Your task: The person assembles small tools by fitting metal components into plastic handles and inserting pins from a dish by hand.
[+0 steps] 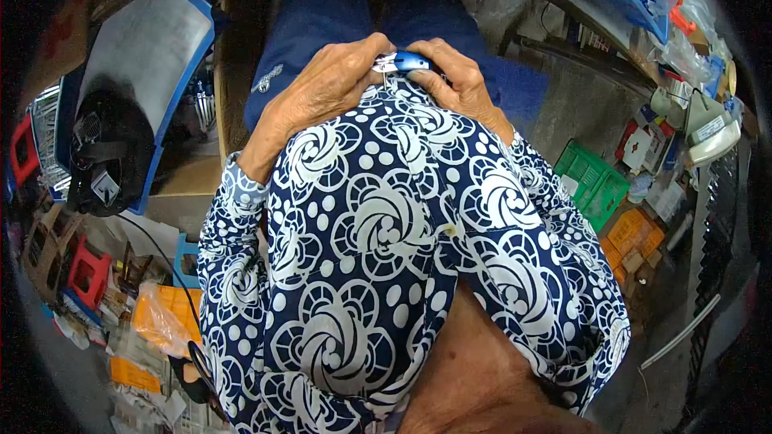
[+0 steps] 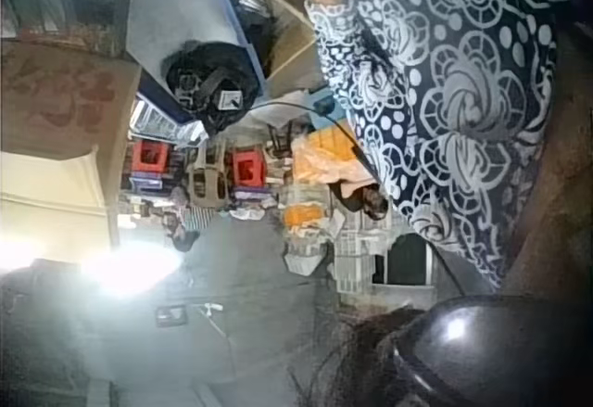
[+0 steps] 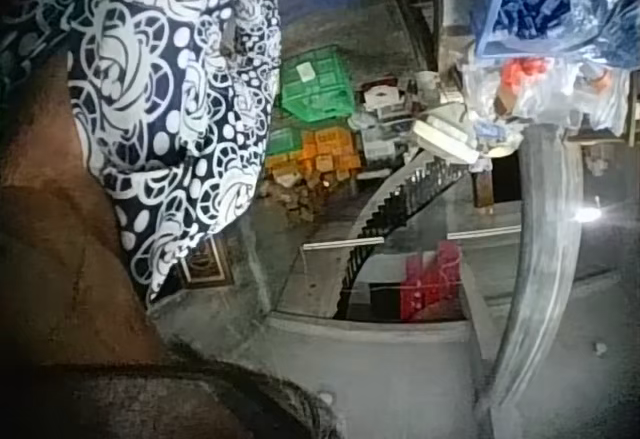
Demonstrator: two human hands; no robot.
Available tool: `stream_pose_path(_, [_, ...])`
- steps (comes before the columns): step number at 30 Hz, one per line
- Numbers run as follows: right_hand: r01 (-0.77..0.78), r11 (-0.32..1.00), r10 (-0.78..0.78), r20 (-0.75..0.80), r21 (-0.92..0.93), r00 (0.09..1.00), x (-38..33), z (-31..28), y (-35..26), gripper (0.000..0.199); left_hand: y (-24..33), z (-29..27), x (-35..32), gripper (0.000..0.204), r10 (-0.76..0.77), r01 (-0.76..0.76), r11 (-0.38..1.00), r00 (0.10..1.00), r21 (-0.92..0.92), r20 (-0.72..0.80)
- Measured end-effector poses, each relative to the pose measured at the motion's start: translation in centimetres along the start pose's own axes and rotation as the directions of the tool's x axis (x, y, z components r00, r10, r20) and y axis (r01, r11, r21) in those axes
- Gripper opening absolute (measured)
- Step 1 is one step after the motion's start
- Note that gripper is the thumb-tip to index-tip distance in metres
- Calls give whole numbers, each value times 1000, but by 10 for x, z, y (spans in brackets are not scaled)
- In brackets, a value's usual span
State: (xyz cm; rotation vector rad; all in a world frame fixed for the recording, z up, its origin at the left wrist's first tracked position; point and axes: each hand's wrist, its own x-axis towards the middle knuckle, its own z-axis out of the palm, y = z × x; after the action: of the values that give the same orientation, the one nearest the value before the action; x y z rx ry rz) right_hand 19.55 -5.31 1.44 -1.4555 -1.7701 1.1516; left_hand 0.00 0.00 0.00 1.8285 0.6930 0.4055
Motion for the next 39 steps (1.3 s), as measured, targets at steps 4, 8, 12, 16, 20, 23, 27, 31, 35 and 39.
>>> stream_pose_path(4, [76, 997, -76, -2, 18, 997, -1, 2, 4, 25, 0, 2, 1, 17, 2, -2, 1000, 1000, 15, -13])
stream_pose_path(8, [95, 995, -95, -4, 1, 995, -2, 2, 5, 25, 1, 2, 4, 17, 16, -16, 1000, 1000, 10, -7])
stream_pose_path(12, [92, 995, -92, 13, -30, 996, -4, 1, 7, 25, 2, 0, 5, 24, -64, 65, 998, 993, -9, 97])
stream_pose_path(16, [27, 1000, -27, -59, 10, 998, -8, 7, 7, 25, -1, 3, 6, 25, -14, 15, 1000, 998, -20, 68])
stream_pose_path(20, [-23, 1000, 24, -71, 16, 997, -10, 9, 8, 24, 1, 3, 7, 23, -72, 79, 995, 992, -63, 100])
stream_pose_path(23, [51, 999, -51, -15, -9, 999, -9, 7, 13, 25, 2, 3, 8, 23, -81, 96, 991, 985, -95, 151])
stream_pose_path(27, [54, 999, -53, 39, -9, 998, -8, 3, 16, 23, -1, 7, 8, 23, -85, 96, 992, 988, -82, 126])
stream_pose_path(31, [79, 997, -79, 37, -4, 996, -10, 4, 18, 23, -2, 7, 9, 23, -46, 52, 997, 993, -50, 112])
stream_pose_path(35, [110, 993, -108, 49, -37, 993, -9, 4, 17, 23, -1, 6, 8, 24, -33, 37, 999, 992, -27, 120])
stream_pose_path(39, [106, 994, -104, 37, -42, 994, -11, 5, 17, 23, -3, 10, 8, 17, 31, -30, 999, 998, -28, 50])
